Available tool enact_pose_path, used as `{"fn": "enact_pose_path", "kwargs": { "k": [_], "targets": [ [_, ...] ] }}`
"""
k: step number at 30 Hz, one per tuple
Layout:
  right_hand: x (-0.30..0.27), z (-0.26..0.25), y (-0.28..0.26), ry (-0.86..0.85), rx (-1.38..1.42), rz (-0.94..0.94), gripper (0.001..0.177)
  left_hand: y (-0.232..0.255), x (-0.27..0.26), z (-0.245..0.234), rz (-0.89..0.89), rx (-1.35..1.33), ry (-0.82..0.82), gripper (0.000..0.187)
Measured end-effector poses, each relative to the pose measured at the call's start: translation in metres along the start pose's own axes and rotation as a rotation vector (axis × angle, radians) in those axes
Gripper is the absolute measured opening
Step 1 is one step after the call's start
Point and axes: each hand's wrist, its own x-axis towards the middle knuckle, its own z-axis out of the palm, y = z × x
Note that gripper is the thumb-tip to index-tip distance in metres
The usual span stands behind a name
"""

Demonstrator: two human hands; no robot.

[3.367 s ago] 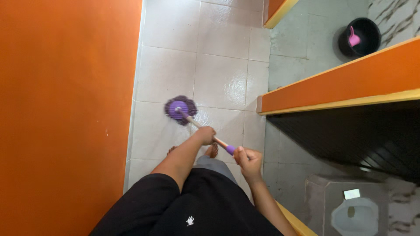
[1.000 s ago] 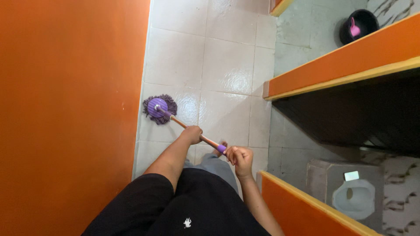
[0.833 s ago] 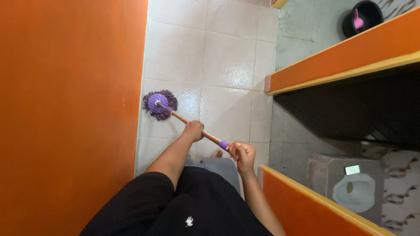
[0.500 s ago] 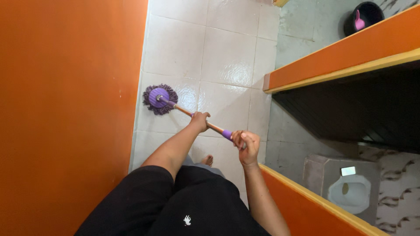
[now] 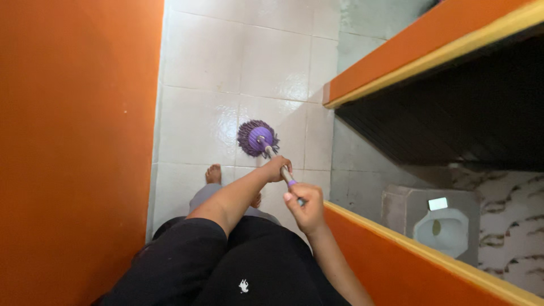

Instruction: The person mops a tiled floor in a narrow room using a purple spin mop. They move the mop back and forth across the floor, covering the area systematically.

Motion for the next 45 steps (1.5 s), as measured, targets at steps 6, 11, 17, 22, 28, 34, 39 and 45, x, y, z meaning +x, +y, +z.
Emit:
{"fn": "enact_pose_path", "kwargs": {
  "k": [6, 11, 17, 22, 28, 34, 39, 45],
  "targets": [
    [-0.035, -0.012, -0.008, -0.130, -0.058, 0.057, 0.046, 0.019, 0.003, 0.059, 0.175, -0.054, -0.084, 0.020],
    [-0.047, -0.020, -0.002, -0.220, -0.073, 0.058, 0.042, 0.028, -0.008, 0.090, 0.053, -0.080, -0.156, 0.017],
    [-0.067, -0.021, 0.017, -0.201, -0.045, 0.006, 0.044, 0.030, -0.012, 0.085, 0.249, 0.023, -0.188, 0.025],
    [-0.069, -0.018, 0.015, -0.064, 0.052, -0.040, 0.041, 0.031, -0.027, 0.064, 0.238, 0.168, -0.166, 0.025],
    [-0.062, 0.020, -0.005, 0.044, 0.296, 0.098, 0.044, 0.005, -0.073, 0.008, 0.065, 0.287, -0.203, 0.018],
    [-0.057, 0.091, -0.003, 0.331, 0.570, 0.146, 0.051, -0.030, -0.128, -0.058, -0.069, 0.382, -0.177, 0.021],
    [-0.055, 0.142, -0.007, 0.391, 0.676, 0.064, 0.053, -0.052, -0.167, -0.097, -0.184, 0.390, -0.179, 0.024],
    [-0.047, 0.165, -0.014, 0.444, 0.656, 0.081, 0.053, -0.056, -0.169, -0.118, -0.130, 0.412, -0.256, 0.024]
  ]
}}
